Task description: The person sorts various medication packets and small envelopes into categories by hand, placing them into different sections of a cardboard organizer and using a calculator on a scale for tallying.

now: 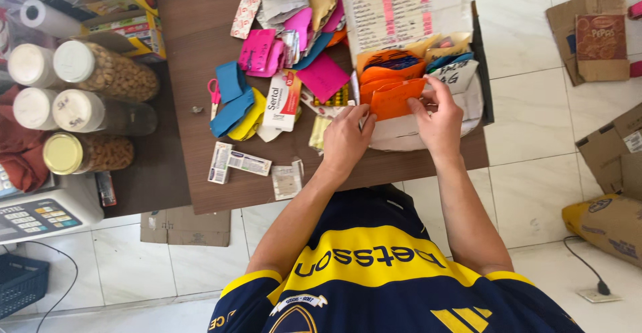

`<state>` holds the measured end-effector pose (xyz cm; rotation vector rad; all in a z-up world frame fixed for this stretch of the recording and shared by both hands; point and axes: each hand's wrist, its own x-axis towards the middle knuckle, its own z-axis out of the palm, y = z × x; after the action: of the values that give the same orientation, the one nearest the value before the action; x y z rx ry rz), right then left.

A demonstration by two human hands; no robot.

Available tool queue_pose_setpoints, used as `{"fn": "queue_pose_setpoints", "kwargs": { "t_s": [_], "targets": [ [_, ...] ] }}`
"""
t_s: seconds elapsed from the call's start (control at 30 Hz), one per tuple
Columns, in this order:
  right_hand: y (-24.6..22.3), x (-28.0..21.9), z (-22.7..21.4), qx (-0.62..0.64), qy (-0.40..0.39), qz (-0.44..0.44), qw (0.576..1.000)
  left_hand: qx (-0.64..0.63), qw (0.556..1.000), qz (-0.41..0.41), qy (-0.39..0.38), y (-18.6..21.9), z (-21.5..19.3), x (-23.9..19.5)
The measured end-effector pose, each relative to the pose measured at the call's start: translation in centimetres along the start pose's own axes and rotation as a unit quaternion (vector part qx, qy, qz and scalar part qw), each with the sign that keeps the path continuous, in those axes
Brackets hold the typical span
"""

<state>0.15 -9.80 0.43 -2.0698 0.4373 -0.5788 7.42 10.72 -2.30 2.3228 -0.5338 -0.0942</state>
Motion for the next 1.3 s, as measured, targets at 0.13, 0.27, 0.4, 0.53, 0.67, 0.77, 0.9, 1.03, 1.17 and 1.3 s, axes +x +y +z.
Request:
{"fn": "queue_pose_setpoints", "kwargs": {
  "t_s": [0.13,0.27,0.4,0.53,0.67,0.77,0.9,1.03,1.17,1.3],
  "targets": [
    [1.5,1.1,-2.5,-0.024,-0.010,-0.003,1.000,-0.025,0.999,-0.001,-0.025,3.2,1.3,0.5],
    [3.4,2.2,-4.2,-0.050,-0.027,-0.017,0.998,-0.050,0.998,-0.025,-0.038,5.4,3.0,1.0],
    [5.2,2.5,-4.3,-0.028,-0.051,-0.003,0.998,0.056,0.996,-0.052,-0.053,6.1,3.8,0.7],
    [6.3,3.2,-3.6,-0.014,-0.081,-0.009,0.997,0.100,0.991,-0.076,-0.051,7.3,2.6,0.5],
    [6.3,3.5,-2.1,-0.020,-0.090,-0.025,0.995,0.181,0.981,-0.066,0.023,7.1,2.7,-0.2],
    [5.3,3.6,-1.3,-0.028,-0.102,-0.038,0.994,0.174,0.980,-0.092,0.032,7.5,2.2,-0.6],
    [4.6,4.1,-0.7,-0.026,-0.120,-0.042,0.992,0.113,0.984,-0.136,-0.006,6.7,2.1,-1.0],
    [4.7,3.9,-0.4,-0.010,-0.124,-0.038,0.991,0.115,0.985,-0.127,-0.012,4.3,3.4,-1.3],
    [4.0,3.6,0.0,-0.014,-0.116,-0.040,0.992,0.106,0.987,-0.117,-0.020,3.1,3.8,-1.6],
    [3.8,3.5,0.2,-0.023,-0.100,-0.055,0.993,0.100,0.987,-0.125,-0.028,2.5,3.7,-1.5]
  ]
}}
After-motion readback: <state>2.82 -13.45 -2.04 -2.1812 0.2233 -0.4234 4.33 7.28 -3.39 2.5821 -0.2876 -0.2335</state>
